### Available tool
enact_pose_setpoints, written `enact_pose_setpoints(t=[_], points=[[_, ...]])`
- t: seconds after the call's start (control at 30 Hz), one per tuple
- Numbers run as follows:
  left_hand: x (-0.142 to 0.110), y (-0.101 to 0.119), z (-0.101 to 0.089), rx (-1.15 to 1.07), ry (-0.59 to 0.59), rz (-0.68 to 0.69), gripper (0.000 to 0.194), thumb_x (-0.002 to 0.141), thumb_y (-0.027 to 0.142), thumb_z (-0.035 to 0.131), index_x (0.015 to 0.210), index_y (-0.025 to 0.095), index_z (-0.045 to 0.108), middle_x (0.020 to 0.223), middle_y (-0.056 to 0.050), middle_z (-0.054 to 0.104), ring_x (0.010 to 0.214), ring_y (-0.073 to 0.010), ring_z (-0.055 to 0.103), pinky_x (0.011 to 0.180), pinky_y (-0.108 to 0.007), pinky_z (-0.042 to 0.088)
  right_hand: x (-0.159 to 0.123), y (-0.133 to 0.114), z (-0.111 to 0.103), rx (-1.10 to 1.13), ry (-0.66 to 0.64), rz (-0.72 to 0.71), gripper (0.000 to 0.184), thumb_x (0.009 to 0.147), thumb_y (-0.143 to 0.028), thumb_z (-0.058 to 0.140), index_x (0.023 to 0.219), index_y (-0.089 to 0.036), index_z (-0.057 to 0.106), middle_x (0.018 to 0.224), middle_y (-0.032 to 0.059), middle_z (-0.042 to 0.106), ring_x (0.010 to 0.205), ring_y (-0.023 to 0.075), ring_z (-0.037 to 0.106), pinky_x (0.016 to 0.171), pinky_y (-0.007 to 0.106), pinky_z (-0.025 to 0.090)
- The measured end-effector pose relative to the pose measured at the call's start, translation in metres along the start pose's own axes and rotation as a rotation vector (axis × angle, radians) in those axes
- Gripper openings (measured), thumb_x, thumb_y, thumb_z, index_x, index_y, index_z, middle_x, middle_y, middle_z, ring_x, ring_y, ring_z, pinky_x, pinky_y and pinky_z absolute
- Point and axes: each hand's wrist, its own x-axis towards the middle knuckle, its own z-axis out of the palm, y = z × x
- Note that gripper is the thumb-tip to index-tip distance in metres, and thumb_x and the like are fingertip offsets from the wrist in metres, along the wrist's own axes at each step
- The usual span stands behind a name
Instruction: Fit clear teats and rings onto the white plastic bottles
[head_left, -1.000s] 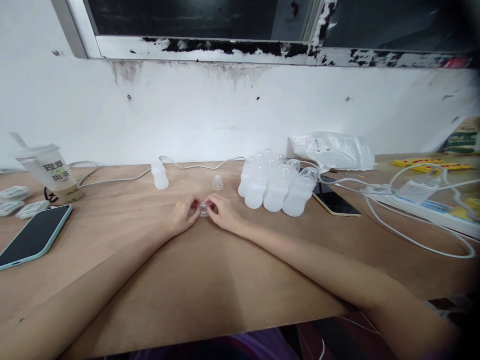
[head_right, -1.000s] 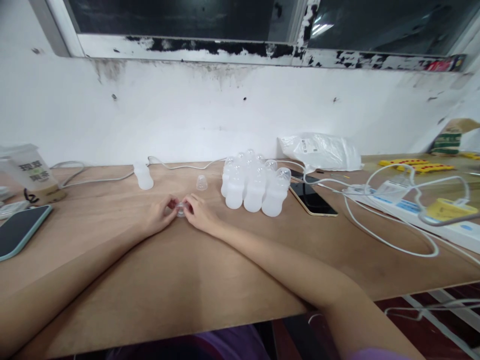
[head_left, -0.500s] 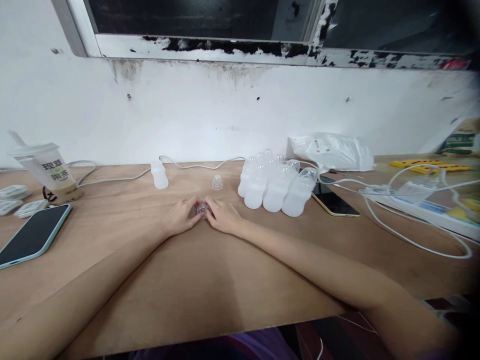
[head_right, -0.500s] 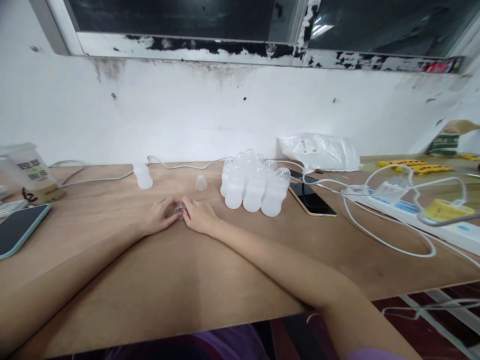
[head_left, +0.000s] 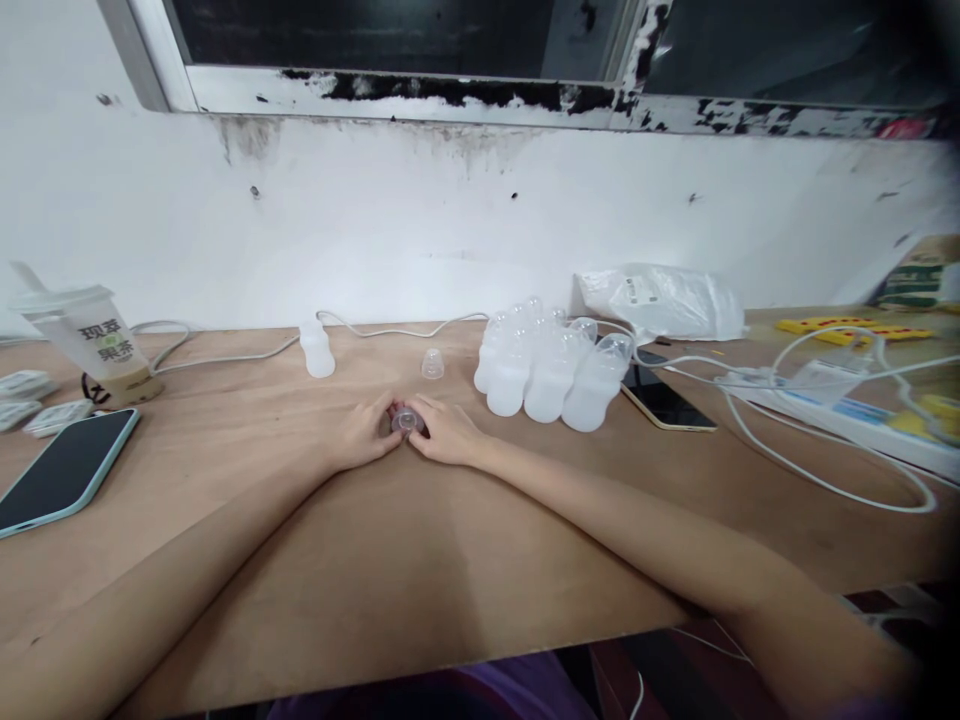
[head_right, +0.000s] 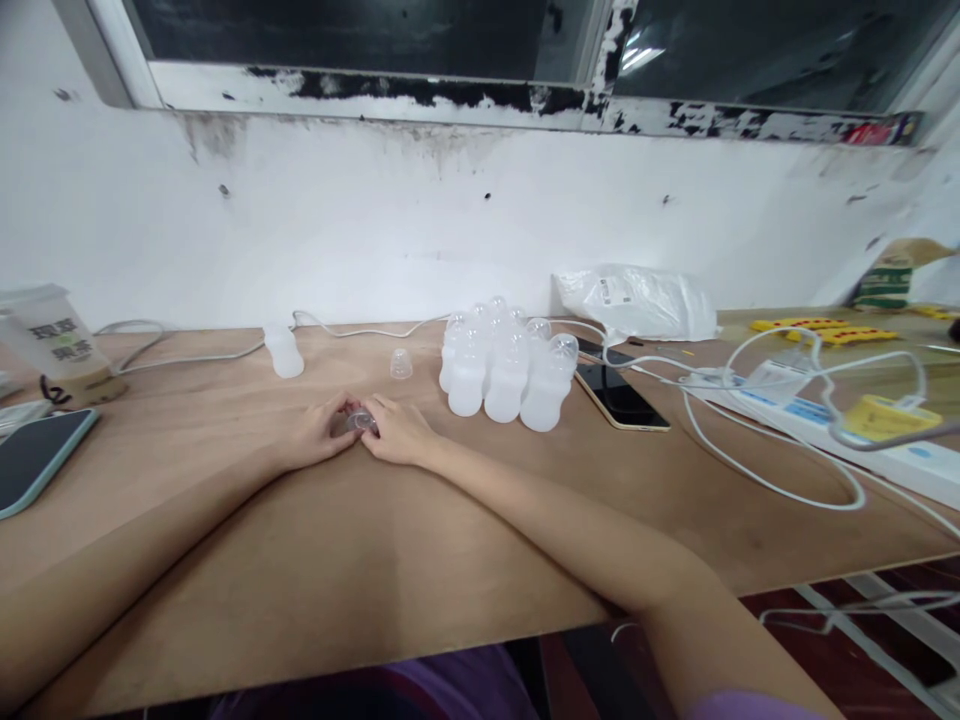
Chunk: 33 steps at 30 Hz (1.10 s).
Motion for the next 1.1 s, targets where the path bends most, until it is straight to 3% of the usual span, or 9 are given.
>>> enact_pose_setpoints(t=[0.37, 0.7, 1.1], points=[[0.005, 0.008, 0.004, -0.112, 0.022, -0.080, 0.014, 0.065, 0.015, 0.048, 0.078, 0.017, 0.045, 0.067, 0.002, 0.050, 0.059, -0.0112, 0.045, 0.054, -0.023, 0.035, 0.002, 0.000, 0.002, 0.029, 0.034, 0.031, 0.025, 0.071, -0.021, 0.046, 0.096, -0.017, 0.049, 0.092, 0.0038, 0.055, 0.074, 0.0144, 0.050, 0.056, 0.024, 0.032], [0.008, 0.011, 0.005, -0.146, 0.047, -0.106, 0.011, 0.063, 0.012, 0.047, 0.073, 0.017, 0.043, 0.062, 0.004, 0.046, 0.056, -0.0101, 0.042, 0.052, -0.022, 0.033, 0.005, 0.001, 0.009, 0.058, 0.059, 0.059, 0.025, 0.072, -0.018, 0.044, 0.097, -0.018, 0.048, 0.097, 0.0048, 0.056, 0.083, 0.0163, 0.051, 0.065, 0.025, 0.035], [0.007, 0.004, 0.006, -0.179, 0.066, -0.131, 0.009, 0.068, 0.022, 0.051, 0.074, 0.017, 0.046, 0.065, 0.003, 0.051, 0.058, -0.0101, 0.048, 0.054, -0.022, 0.038, 0.006, 0.005, 0.010, 0.144, 0.075, 0.042, 0.021, 0.074, -0.017, 0.044, 0.094, -0.017, 0.051, 0.088, 0.0037, 0.054, 0.075, 0.0130, 0.050, 0.067, 0.024, 0.036]])
